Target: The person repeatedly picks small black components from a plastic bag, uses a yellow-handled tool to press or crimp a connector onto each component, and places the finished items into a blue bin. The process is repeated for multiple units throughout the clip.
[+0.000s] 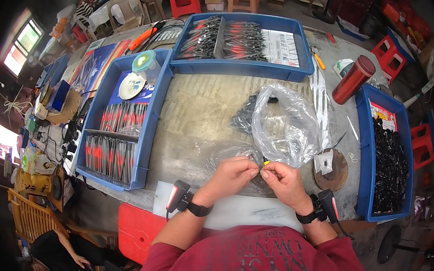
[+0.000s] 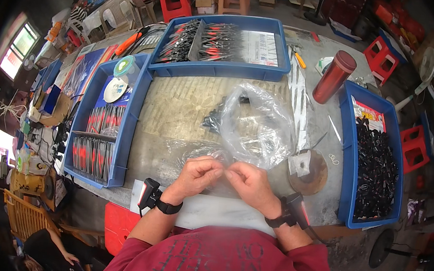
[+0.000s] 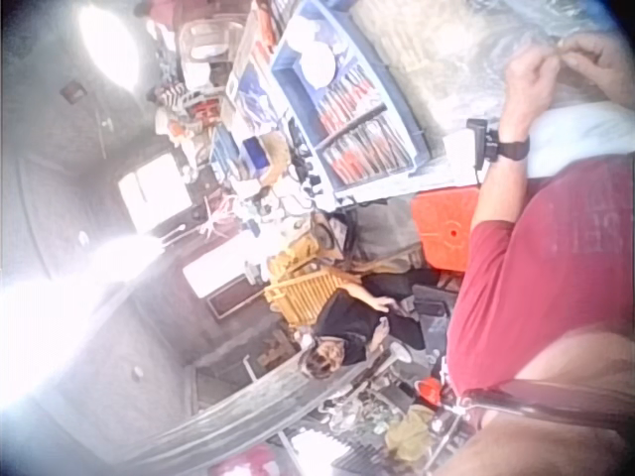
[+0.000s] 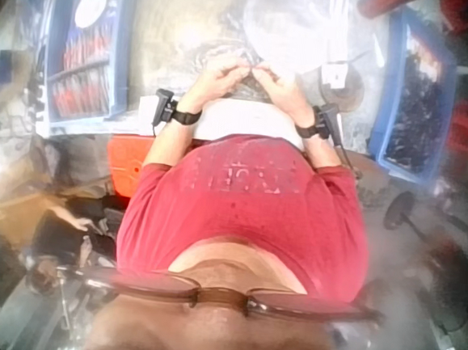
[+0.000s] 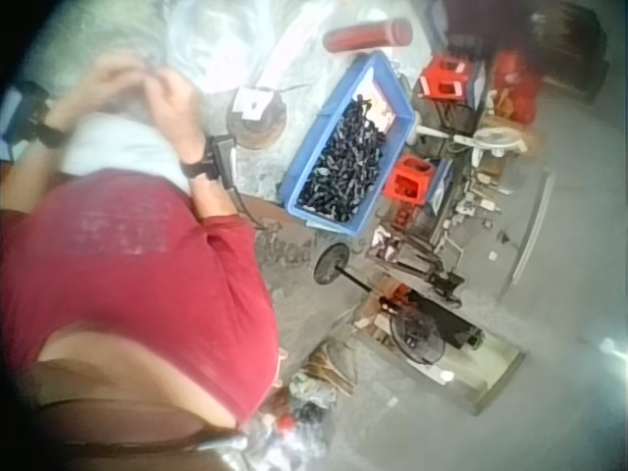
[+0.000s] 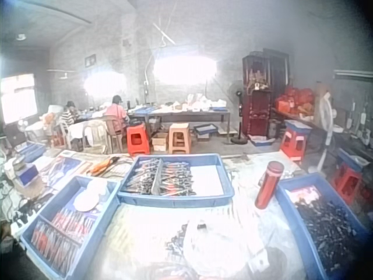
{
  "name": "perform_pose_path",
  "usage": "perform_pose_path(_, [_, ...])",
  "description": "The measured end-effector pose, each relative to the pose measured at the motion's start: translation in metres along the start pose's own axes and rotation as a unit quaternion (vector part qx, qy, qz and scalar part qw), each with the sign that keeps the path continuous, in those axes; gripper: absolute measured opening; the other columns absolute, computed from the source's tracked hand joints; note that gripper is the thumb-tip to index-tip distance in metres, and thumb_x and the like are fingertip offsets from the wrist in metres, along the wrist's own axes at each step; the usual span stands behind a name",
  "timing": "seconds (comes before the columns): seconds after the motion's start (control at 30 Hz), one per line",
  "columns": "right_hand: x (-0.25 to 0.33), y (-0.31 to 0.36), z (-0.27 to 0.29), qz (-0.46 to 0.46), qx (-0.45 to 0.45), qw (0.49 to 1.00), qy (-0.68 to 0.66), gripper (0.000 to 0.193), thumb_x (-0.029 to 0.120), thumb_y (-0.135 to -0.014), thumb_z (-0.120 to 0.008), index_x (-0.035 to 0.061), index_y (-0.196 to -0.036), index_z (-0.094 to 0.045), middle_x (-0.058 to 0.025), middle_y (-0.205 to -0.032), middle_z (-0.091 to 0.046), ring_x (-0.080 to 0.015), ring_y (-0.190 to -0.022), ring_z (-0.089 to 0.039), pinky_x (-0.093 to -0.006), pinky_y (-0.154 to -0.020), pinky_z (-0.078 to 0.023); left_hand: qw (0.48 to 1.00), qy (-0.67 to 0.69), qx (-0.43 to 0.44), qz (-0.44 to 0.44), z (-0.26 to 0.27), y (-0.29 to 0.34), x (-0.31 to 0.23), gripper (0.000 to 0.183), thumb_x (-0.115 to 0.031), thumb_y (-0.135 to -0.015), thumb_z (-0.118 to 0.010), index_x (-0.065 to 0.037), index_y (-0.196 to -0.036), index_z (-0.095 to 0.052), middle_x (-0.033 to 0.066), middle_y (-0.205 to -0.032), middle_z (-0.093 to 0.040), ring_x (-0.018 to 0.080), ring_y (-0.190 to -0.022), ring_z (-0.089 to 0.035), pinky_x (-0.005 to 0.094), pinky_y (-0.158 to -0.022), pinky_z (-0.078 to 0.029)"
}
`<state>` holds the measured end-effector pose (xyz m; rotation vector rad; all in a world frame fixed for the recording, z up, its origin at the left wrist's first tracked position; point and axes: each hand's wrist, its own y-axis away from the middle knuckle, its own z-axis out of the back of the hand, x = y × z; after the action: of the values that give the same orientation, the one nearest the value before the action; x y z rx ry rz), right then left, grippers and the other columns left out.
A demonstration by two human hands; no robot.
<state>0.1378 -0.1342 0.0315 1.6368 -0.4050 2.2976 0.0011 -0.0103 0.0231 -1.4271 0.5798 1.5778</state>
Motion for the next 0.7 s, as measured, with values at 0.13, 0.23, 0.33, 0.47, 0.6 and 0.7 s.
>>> perform_pose_path(0.13, [-0.003, 0.000, -0.001, -0.010, 0.002, 1.000, -0.011, 0.014, 0.013, -0.083, -0.061, -0.0009, -0.087, -0.061, -0.0103, -0.071, -0.060, -0.0133, -0.060, -0.054, -0.0271, -0.054, -0.042, 1.000, -0.019, 0.000, -0.003, 0.000, 0.000, 0.002, 0.006, -0.005, -0.083, -0.061, 0.001, -0.083, -0.061, 0.0070, -0.069, -0.055, 0.0149, -0.057, -0.054, 0.0266, -0.052, -0.042])
perform_pose_path(0.23, [-0.005, 0.000, -0.001, -0.012, 0.003, 1.000, -0.010, 0.015, 0.013, -0.083, -0.061, -0.0009, -0.087, -0.061, -0.0106, -0.071, -0.060, -0.0134, -0.060, -0.054, -0.0271, -0.054, -0.043, 0.999, -0.037, 0.000, -0.020, 0.001, -0.001, 0.005, 0.006, -0.005, -0.082, -0.062, 0.001, -0.083, -0.061, 0.0088, -0.070, -0.057, 0.0186, -0.060, -0.055, 0.0286, -0.055, -0.043])
perform_pose_path(0.33, [-0.006, 0.000, -0.001, -0.021, 0.007, 1.000, -0.008, 0.015, 0.014, -0.083, -0.061, -0.0009, -0.087, -0.061, -0.0108, -0.072, -0.061, -0.0138, -0.060, -0.054, -0.0274, -0.054, -0.043, 0.999, -0.037, -0.006, -0.011, 0.000, 0.000, 0.006, 0.007, -0.006, -0.081, -0.063, 0.000, -0.083, -0.062, 0.0098, -0.071, -0.057, 0.0214, -0.063, -0.055, 0.0299, -0.057, -0.043])
perform_pose_path(0.47, [-0.009, 0.000, -0.002, -0.023, 0.003, 1.000, -0.013, 0.015, 0.013, -0.083, -0.061, -0.0007, -0.087, -0.061, -0.0117, -0.072, -0.061, -0.0157, -0.060, -0.056, -0.0283, -0.055, -0.043, 0.999, -0.032, -0.002, 0.001, -0.001, -0.001, 0.006, 0.007, -0.007, -0.081, -0.063, 0.000, -0.084, -0.062, 0.0098, -0.071, -0.057, 0.0208, -0.063, -0.055, 0.0294, -0.057, -0.043])
perform_pose_path(0.6, [-0.011, -0.001, -0.003, -0.033, 0.006, 0.999, -0.017, 0.014, 0.013, -0.082, -0.061, -0.0005, -0.087, -0.061, -0.0126, -0.072, -0.061, -0.0178, -0.061, -0.056, -0.0292, -0.056, -0.044, 0.999, -0.033, 0.005, 0.028, 0.000, -0.001, 0.006, 0.008, -0.007, -0.081, -0.063, 0.001, -0.084, -0.062, 0.0101, -0.072, -0.058, 0.0204, -0.063, -0.055, 0.0290, -0.057, -0.043])
perform_pose_path(0.7, [-0.012, -0.002, -0.003, -0.035, 0.008, 0.999, -0.019, 0.014, 0.012, -0.083, -0.060, -0.0006, -0.086, -0.061, -0.0131, -0.072, -0.061, -0.0187, -0.061, -0.057, -0.0296, -0.057, -0.044, 0.999, -0.032, 0.004, 0.029, 0.000, -0.002, 0.007, 0.008, -0.007, -0.081, -0.063, 0.001, -0.084, -0.062, 0.0100, -0.072, -0.058, 0.0201, -0.063, -0.056, 0.0288, -0.057, -0.043])
